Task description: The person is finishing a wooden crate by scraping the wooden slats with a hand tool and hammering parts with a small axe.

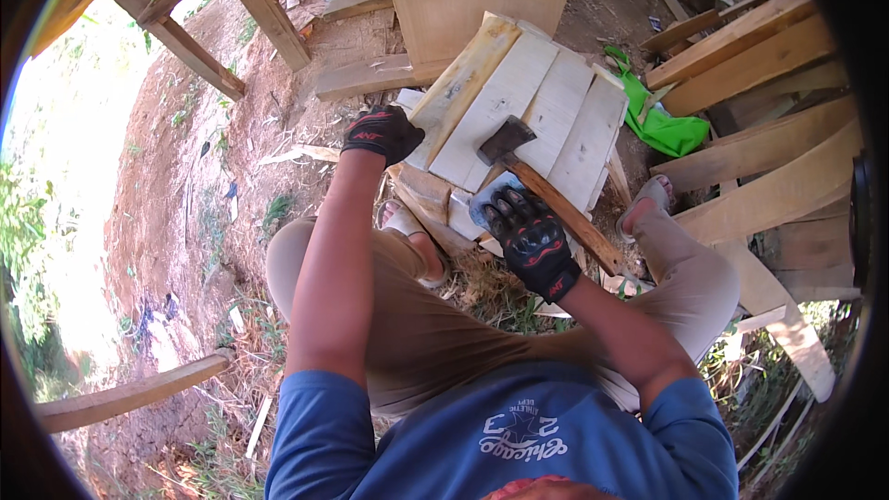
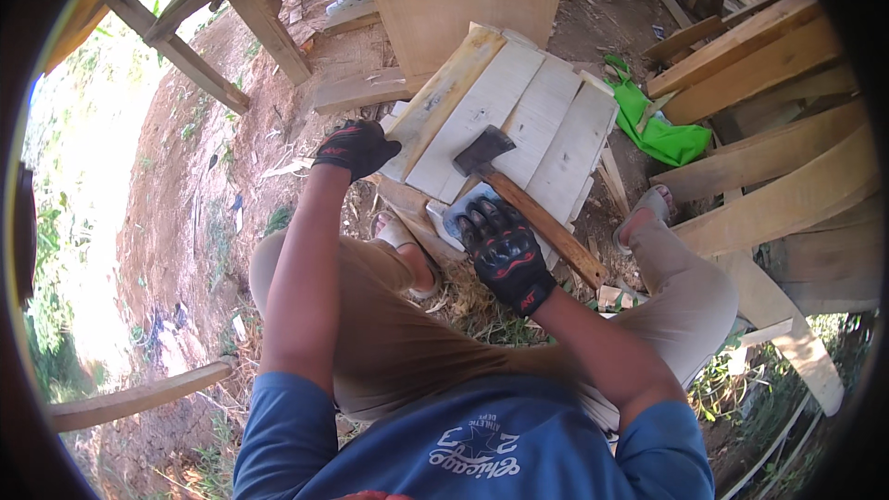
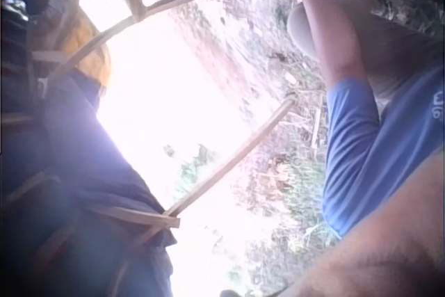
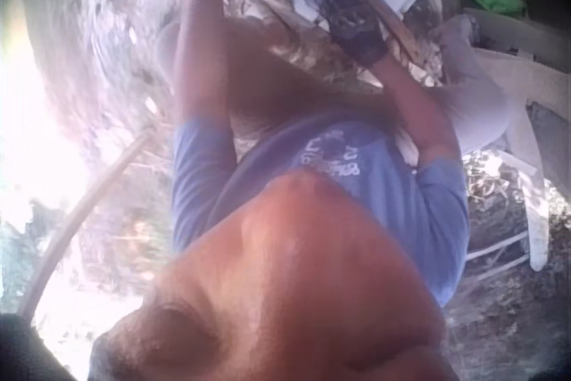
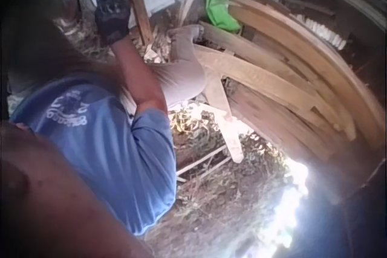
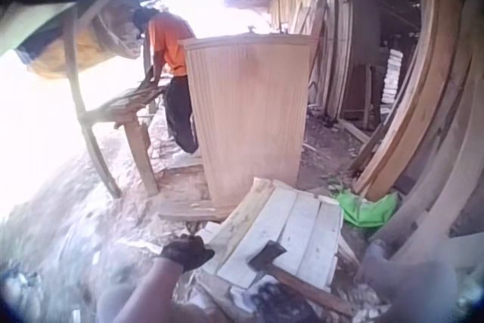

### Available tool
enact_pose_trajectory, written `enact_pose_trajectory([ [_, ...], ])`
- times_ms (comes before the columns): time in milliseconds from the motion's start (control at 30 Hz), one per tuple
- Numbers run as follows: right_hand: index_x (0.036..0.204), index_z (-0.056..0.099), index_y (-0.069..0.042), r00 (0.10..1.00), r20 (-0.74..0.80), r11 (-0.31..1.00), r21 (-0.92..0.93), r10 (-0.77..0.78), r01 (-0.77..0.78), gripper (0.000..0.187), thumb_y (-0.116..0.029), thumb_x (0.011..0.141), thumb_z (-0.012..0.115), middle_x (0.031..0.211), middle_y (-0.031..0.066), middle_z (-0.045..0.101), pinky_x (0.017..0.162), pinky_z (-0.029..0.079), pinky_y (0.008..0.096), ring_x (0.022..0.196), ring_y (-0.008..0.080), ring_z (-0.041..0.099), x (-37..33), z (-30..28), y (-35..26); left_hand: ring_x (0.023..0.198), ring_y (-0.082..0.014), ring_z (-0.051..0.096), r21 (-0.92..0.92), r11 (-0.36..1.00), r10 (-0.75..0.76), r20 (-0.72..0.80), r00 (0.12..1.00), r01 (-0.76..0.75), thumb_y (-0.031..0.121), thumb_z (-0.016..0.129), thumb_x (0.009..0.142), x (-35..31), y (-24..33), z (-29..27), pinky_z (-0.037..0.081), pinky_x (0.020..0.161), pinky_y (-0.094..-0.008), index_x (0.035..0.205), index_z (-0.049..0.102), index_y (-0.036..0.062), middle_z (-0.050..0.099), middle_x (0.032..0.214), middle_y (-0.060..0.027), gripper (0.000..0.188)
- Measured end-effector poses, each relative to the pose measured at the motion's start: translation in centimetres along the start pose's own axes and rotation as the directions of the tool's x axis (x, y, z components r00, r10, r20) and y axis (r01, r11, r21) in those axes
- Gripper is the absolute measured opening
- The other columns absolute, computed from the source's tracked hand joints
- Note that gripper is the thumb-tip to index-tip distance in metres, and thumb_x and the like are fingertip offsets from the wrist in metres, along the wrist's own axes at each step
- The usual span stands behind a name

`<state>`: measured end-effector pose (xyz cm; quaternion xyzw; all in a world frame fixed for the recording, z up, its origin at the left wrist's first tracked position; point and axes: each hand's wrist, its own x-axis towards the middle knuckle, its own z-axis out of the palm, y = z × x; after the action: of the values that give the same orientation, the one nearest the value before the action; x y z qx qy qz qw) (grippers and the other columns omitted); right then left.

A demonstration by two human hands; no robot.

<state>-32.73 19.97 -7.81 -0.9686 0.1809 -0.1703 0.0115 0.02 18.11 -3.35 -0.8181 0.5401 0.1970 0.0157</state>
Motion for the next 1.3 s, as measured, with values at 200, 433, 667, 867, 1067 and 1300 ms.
enact_pose_trajectory([
  [200,0.129,0.069,0.003,0.983,-0.151,0.995,0.028,0.101,-0.098,0.042,-0.015,0.092,0.058,0.13,0.0214,0.07,0.118,0.041,0.056,0.13,0.0368,0.062,4.2,4.2,-2.4,0.108,-0.0394,0.073,-0.004,1.0,-0.016,0.035,0.999,0.016,0.053,0.066,0.091,0.7,0.8,-0.5,0.056,0.098,-0.047,0.113,0.079,0.0022,0.076,0.114,-0.0249,0.057],
  [433,0.138,0.064,-0.002,1.0,-0.029,1.0,0.021,0.012,-0.011,0.048,-0.016,0.092,0.061,0.137,0.0192,0.067,0.12,0.037,0.0545,0.136,0.0346,0.058,3.3,2.2,-1.3,0.112,-0.0396,0.072,-0.011,0.999,-0.039,0.015,0.999,0.039,0.053,0.065,0.09,0.5,0.3,-0.6,0.055,0.1,-0.0475,0.115,0.078,0.0022,0.075,0.118,-0.0246,0.059],
  [667,0.142,0.064,-0.007,0.994,0.109,1.0,-0.023,0.008,-0.005,0.053,-0.016,0.09,0.065,0.14,0.0137,0.066,0.121,0.036,0.0544,0.138,0.0337,0.057,-0.2,-0.8,0.2,0.117,-0.0375,0.071,-0.027,0.997,-0.069,0.026,0.997,0.07,0.051,0.061,0.092,0.6,0.2,-0.3,0.055,0.102,-0.0468,0.12,0.077,0.0037,0.074,0.126,-0.0207,0.057],
  [867,0.138,0.065,-0.005,0.998,-0.065,0.999,0.044,-0.008,0.011,0.049,-0.012,0.09,0.062,0.139,0.016,0.067,0.118,0.042,0.0541,0.135,0.0352,0.059,3.9,2.0,-0.4,0.119,-0.0369,0.07,-0.012,0.999,-0.044,0.065,0.997,0.045,0.052,0.061,0.092,1.7,1.1,-0.5,0.055,0.104,-0.047,0.122,0.078,0.0069,0.073,0.129,-0.0184,0.056],
  [1067,0.136,0.063,-0.002,0.987,-0.16,0.995,0.093,-0.017,0.032,0.047,-0.008,0.09,0.061,0.143,0.0182,0.062,0.119,0.04,0.0572,0.139,0.0374,0.054,6.4,4.6,-2.1,0.129,-0.0302,0.068,-0.047,0.99,-0.131,-0.013,0.991,0.13,0.03,0.055,0.099,1.4,0.3,0.5,0.053,0.106,-0.0444,0.126,0.077,0.0113,0.073,0.134,-0.0161,0.039],
  [1300,0.14,0.065,-0.002,0.996,-0.008,0.995,0.051,-0.086,0.086,0.048,-0.002,0.093,0.055,0.143,0.0158,0.065,0.122,0.039,0.0526,0.141,0.0327,0.057,1.7,-0.6,-2.1,0.123,-0.0299,0.071,-0.041,0.986,-0.164,-0.009,0.986,0.164,0.027,0.06,0.094,-0.1,1.3,0.1,0.056,0.098,-0.045,0.127,0.078,0.0144,0.075,0.132,-0.0099,0.039],
])
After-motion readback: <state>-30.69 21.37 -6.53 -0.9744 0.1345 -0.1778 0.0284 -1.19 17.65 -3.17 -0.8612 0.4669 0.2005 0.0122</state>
